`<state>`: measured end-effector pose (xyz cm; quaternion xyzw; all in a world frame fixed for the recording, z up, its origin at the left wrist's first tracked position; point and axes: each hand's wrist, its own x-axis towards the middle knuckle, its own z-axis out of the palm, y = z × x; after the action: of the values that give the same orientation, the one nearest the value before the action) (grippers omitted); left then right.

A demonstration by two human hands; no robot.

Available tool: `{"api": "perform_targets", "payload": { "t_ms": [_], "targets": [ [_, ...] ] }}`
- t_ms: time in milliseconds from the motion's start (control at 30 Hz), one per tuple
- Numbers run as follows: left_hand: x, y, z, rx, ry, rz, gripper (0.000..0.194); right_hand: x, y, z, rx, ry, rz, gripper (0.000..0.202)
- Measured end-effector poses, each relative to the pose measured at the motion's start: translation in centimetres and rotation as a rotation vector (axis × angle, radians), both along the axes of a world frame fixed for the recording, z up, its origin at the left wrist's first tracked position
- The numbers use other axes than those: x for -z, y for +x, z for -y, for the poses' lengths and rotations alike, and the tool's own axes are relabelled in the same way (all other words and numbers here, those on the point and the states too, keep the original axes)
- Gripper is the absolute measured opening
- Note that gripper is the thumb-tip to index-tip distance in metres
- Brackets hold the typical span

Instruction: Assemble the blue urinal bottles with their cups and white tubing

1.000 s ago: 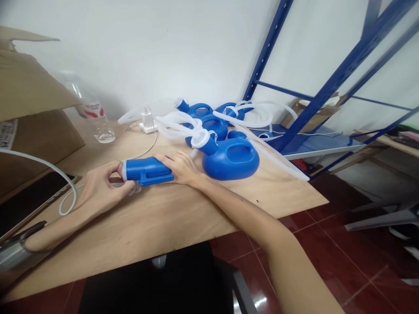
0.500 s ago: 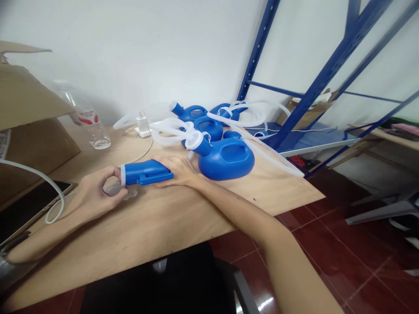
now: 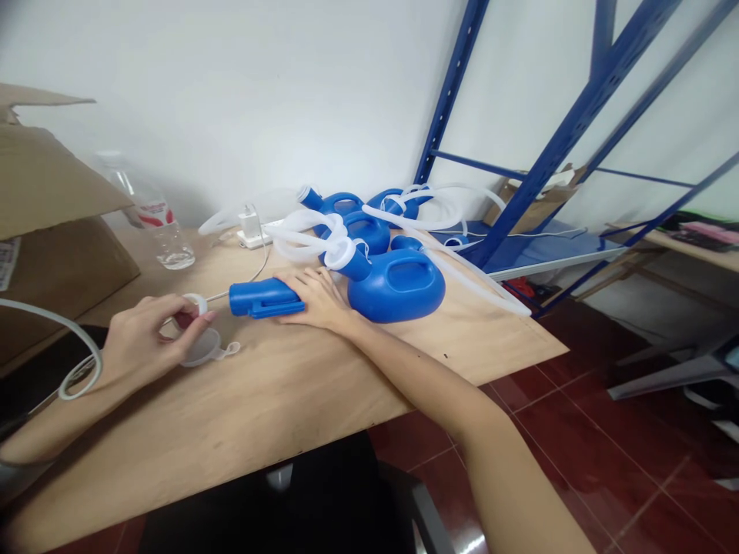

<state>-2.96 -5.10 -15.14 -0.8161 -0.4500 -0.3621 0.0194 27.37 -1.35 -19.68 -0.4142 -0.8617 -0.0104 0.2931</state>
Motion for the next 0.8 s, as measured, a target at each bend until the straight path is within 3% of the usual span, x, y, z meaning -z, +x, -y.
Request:
{"api": "perform_targets", "payload": {
  "t_ms": [133,300,467,533,600,667,733,800],
  "targets": [
    [0.3,-0.8,-0.6,-0.037,0.028,0.078,0.033,0.2,0.1,-0.1,-0.003,-0.021,-0.06,0.082],
    [1.2,-0.4,-0.9,0.179,-0.057,-0.056,0.026,-0.9,1.1,1.0,-0.162,-0.248,-0.01,0.108],
    [2.0,0.2,-1.0,0.225,-0.132,-0.178,0.04,-3.0,3.7,6.8,-0.074,-0.333,0.007,0.1],
    [2.1,0.2,-1.3,0.225,-0.134,-0.215,0.041,-4.4,4.2,9.7,-0.092,-0.328,0.046,0.086],
    [2.3,0.0,-1.8,0.222,-0.139,-0.243,0.04,-6.3,4.7,11.5,-0.044,-0.288,0.032,0.055],
    [2.5,-0.4,-2.4,0.213,-0.122,-0.263,0.04,-8.5,5.4,11.5,0.123,-0.132,-0.104,0.029],
    [2.8,-1.0,-3.0,0.202,-0.081,-0.284,0.039,-10.4,6.7,10.0,0.293,0.093,-0.171,0.033],
    [3.1,-1.7,-3.6,0.194,-0.043,-0.293,0.038,-11.8,8.3,7.8,0.361,0.161,-0.17,0.046]
  ]
}}
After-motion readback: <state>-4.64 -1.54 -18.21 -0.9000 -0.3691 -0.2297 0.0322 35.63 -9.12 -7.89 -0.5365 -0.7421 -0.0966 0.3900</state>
